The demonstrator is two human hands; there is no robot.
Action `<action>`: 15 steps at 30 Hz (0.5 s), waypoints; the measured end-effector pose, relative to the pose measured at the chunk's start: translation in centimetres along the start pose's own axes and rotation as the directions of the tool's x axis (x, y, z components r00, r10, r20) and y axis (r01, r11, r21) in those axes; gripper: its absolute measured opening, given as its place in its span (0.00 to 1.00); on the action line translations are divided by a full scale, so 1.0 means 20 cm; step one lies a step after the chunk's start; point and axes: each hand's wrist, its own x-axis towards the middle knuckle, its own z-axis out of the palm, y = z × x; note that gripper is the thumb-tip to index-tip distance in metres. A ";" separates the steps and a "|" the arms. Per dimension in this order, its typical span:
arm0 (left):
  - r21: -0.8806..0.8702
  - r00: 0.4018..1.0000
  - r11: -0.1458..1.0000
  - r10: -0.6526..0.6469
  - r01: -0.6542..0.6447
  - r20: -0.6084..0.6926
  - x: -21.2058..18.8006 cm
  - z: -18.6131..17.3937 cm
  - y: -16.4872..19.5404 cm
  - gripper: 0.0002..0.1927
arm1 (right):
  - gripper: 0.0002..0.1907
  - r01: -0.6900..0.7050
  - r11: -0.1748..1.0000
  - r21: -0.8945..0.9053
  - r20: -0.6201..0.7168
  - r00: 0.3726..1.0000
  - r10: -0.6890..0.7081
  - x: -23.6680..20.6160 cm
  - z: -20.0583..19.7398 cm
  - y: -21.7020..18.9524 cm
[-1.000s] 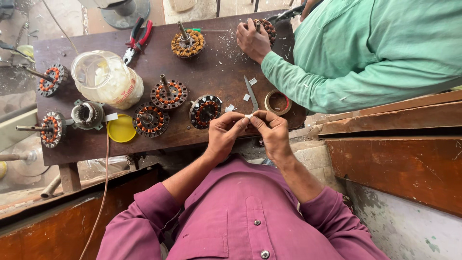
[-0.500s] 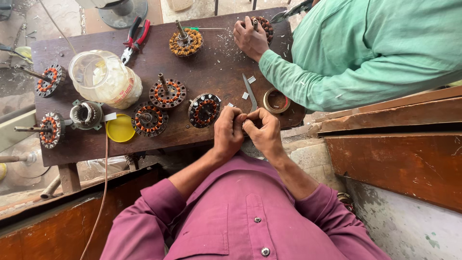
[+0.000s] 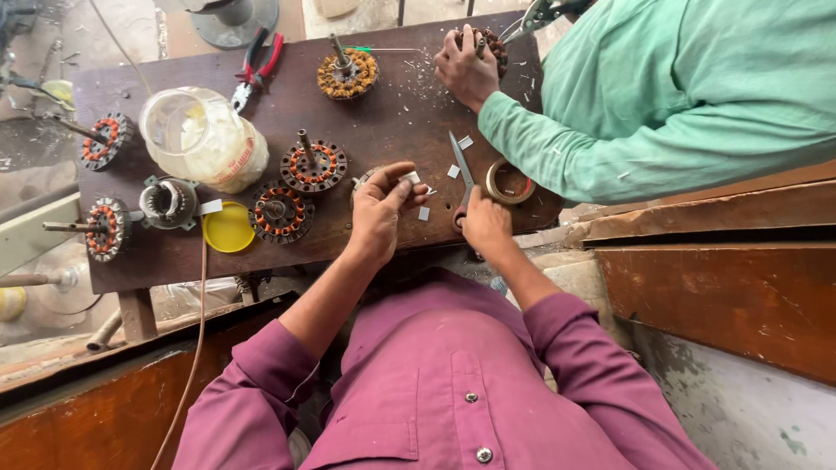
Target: The person cuts small rectangular pieces of white tape using scissors and places them into the slots of a circular motor stator. They repeat this process for multiple stators on the table, handling the components and tools with both hands.
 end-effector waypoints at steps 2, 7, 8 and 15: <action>-0.020 0.999 0.999 -0.033 0.034 0.029 0.01 -0.02 -0.01 0.12 | 0.32 -0.100 0.995 0.001 0.151 0.984 0.099 0.07 -0.06 0.02; -0.059 0.998 0.997 -0.054 0.055 0.018 0.01 -0.08 0.02 0.12 | 0.37 -0.241 0.527 0.815 0.265 0.964 0.030 -0.13 -0.29 -0.04; -0.049 0.998 0.997 -0.061 0.061 -0.001 0.02 -0.09 0.04 0.12 | 0.39 -0.241 0.451 0.860 0.268 0.963 0.003 -0.20 -0.32 -0.09; -0.001 0.999 1.000 -0.002 0.002 0.049 0.03 -0.11 0.10 0.10 | 0.50 0.252 0.462 0.850 -0.073 0.925 -0.372 -0.40 -0.41 -0.37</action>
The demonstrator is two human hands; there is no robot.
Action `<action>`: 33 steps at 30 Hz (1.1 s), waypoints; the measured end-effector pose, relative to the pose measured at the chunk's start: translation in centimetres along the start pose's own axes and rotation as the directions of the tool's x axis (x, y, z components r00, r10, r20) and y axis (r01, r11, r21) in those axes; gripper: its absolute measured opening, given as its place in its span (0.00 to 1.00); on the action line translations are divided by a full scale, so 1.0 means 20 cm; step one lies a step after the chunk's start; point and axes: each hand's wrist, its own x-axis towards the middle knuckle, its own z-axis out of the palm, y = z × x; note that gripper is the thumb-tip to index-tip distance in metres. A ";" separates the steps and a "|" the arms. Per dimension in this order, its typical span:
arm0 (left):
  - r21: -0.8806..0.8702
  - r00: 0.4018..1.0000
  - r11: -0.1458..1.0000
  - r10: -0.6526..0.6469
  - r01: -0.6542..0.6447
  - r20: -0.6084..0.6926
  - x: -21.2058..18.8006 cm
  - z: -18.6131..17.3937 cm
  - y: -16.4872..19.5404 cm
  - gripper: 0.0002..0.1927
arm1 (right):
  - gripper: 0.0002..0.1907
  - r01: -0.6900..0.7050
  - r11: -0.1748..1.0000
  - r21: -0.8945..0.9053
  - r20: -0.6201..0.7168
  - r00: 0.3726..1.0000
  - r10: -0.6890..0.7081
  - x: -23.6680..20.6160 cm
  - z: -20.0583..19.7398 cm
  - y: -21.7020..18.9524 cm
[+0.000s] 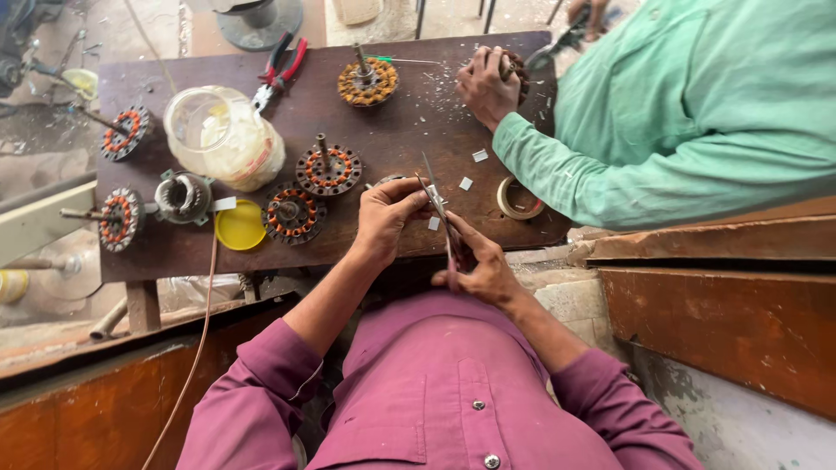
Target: The person cuts small rectangular pieces of white tape using scissors and places them into the slots of a circular motor stator. They repeat this process for multiple stators on the table, handling the components and tools with both hands.
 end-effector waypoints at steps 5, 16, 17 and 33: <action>0.027 0.997 0.999 0.032 -0.034 0.072 0.02 0.01 0.00 0.10 | 0.51 0.138 0.974 -0.177 -0.041 0.988 -0.148 0.03 -0.01 -0.05; 0.084 0.999 0.996 0.009 -0.013 0.044 0.02 -0.05 -0.09 0.09 | 0.45 0.040 0.955 -0.294 -0.026 0.998 -0.050 0.02 -0.02 0.04; 0.106 0.999 0.994 0.007 -0.011 0.032 0.02 -0.06 -0.12 0.10 | 0.43 -0.074 0.952 -0.296 -0.036 0.997 0.066 0.03 -0.03 0.07; 0.657 0.984 0.747 0.171 -0.103 -0.041 -0.30 -0.28 -0.29 0.08 | 0.27 -0.007 0.551 -0.835 -0.129 0.975 -0.183 0.19 0.16 0.43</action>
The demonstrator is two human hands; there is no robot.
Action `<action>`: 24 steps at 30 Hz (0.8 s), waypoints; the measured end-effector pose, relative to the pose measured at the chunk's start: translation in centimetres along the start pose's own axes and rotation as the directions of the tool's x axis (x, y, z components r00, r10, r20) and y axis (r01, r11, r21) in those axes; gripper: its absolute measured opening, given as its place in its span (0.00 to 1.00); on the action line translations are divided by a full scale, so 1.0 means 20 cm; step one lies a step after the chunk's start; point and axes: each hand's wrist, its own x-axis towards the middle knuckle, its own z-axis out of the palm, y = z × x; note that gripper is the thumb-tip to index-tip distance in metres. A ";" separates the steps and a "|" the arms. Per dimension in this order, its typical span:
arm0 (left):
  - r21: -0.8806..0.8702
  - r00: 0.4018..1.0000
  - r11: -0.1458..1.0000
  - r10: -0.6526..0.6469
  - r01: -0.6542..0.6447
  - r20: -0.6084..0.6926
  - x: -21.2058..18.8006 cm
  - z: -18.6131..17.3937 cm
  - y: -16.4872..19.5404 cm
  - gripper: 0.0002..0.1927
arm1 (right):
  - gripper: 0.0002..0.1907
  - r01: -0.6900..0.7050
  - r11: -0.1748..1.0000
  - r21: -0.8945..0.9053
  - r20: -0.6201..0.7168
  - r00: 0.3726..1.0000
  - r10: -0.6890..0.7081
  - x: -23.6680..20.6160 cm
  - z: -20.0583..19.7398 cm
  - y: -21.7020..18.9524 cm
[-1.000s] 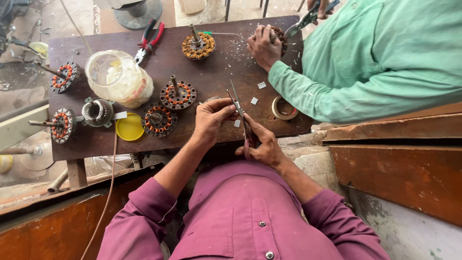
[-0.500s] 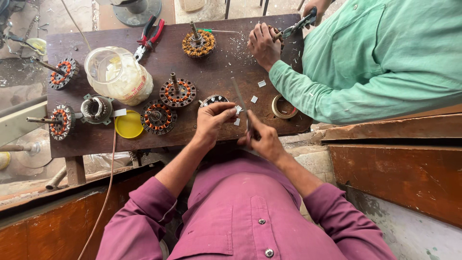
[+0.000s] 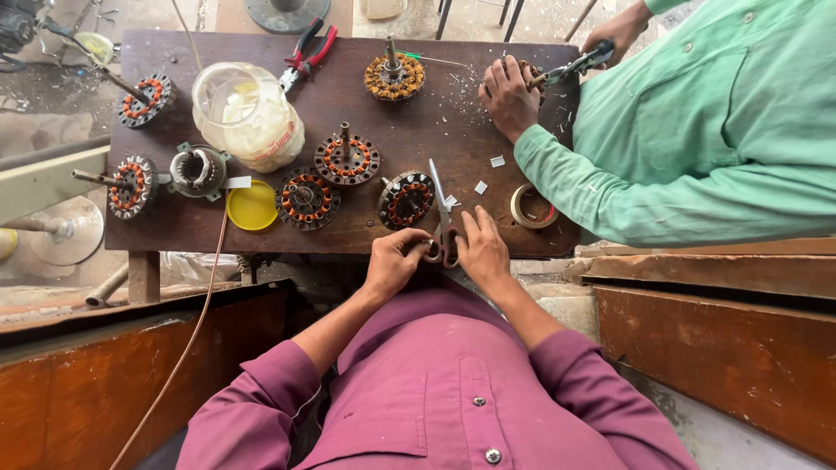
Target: The person cuts small rectangular pieces of white tape using scissors and places them into the slots of a circular motor stator. They repeat this process for multiple stators on the table, handling the components and tools with both hands.
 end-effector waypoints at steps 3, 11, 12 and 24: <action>-0.012 0.999 1.000 0.021 -0.022 -0.048 -0.02 -0.02 -0.03 0.11 | 0.22 -0.019 0.999 0.034 0.017 1.000 0.019 0.04 0.00 -0.06; 0.082 0.973 0.986 0.154 -0.142 -0.170 -0.07 -0.11 0.00 0.09 | 0.11 -0.502 0.335 0.797 0.490 0.862 0.127 0.05 -0.10 -0.28; 0.117 0.958 0.975 0.211 -0.191 -0.194 -0.06 -0.12 0.01 0.08 | 0.11 -0.532 0.263 0.805 0.516 0.846 0.133 0.06 -0.12 -0.29; 0.016 0.932 0.950 0.311 -0.313 -0.187 -0.13 -0.32 0.05 0.08 | 0.10 -0.503 0.305 0.809 0.502 0.860 0.086 0.13 -0.15 -0.49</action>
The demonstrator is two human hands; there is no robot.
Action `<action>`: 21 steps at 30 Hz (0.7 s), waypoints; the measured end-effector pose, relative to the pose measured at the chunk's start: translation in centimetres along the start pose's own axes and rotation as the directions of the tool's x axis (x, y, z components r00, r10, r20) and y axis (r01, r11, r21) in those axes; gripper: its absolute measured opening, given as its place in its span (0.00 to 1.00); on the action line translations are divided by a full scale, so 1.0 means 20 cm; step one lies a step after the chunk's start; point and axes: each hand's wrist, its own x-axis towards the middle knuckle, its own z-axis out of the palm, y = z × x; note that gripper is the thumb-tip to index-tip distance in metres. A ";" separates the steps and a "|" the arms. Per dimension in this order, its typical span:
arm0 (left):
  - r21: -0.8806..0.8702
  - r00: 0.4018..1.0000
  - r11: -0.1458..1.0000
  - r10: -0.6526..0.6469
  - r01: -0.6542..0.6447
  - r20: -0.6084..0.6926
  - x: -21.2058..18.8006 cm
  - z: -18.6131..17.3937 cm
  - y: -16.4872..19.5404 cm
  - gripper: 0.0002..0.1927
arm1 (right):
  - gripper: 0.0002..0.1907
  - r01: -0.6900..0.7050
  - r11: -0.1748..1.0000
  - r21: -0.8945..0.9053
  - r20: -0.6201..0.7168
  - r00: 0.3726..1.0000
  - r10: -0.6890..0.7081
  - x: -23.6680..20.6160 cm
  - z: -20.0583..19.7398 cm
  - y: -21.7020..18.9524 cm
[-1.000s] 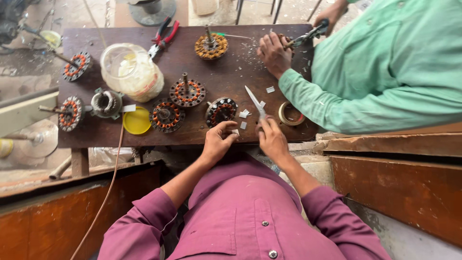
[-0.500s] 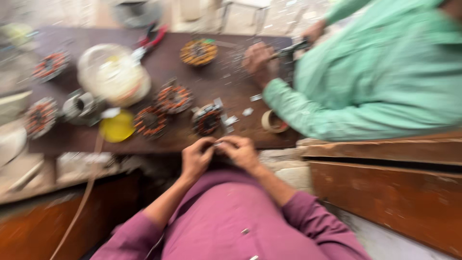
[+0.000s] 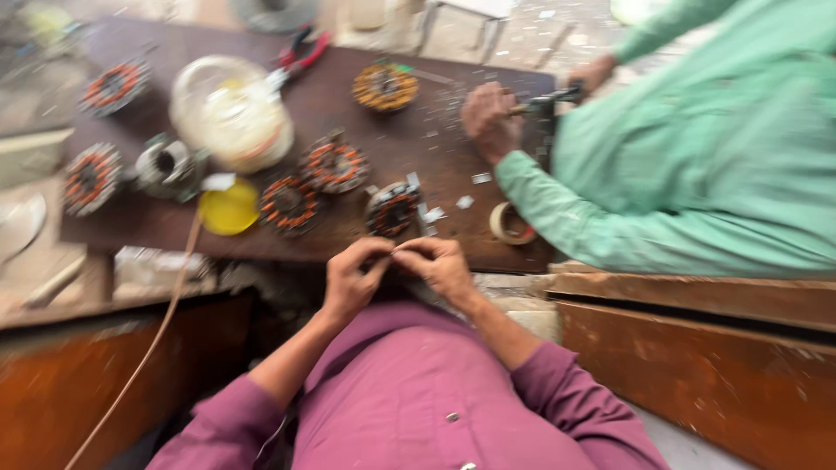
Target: The person cuts small rectangular pieces of white tape using scissors and places them into the slots of a circular motor stator. They repeat this process for multiple stators on the table, handling the components and tools with both hands.
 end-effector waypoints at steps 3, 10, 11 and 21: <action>-0.133 0.992 0.983 -0.123 0.127 0.039 0.00 -0.07 -0.04 0.07 | 0.08 0.078 0.994 -0.077 -0.018 0.997 -0.079 0.03 0.08 0.01; -0.067 0.989 0.998 -0.004 -0.006 -0.145 0.08 -0.14 -0.22 0.06 | 0.03 0.520 0.697 -0.494 -0.033 0.790 -0.613 0.23 0.20 0.03; -0.073 0.980 0.996 -0.057 0.044 -0.189 0.12 -0.14 -0.27 0.09 | 0.04 0.537 0.585 -0.608 -0.025 0.723 -0.690 0.27 0.22 0.04; -0.782 0.861 0.501 -0.501 0.371 0.087 0.27 0.00 -0.64 0.12 | 0.04 0.512 0.549 -0.661 0.033 0.750 -0.660 0.42 0.30 0.10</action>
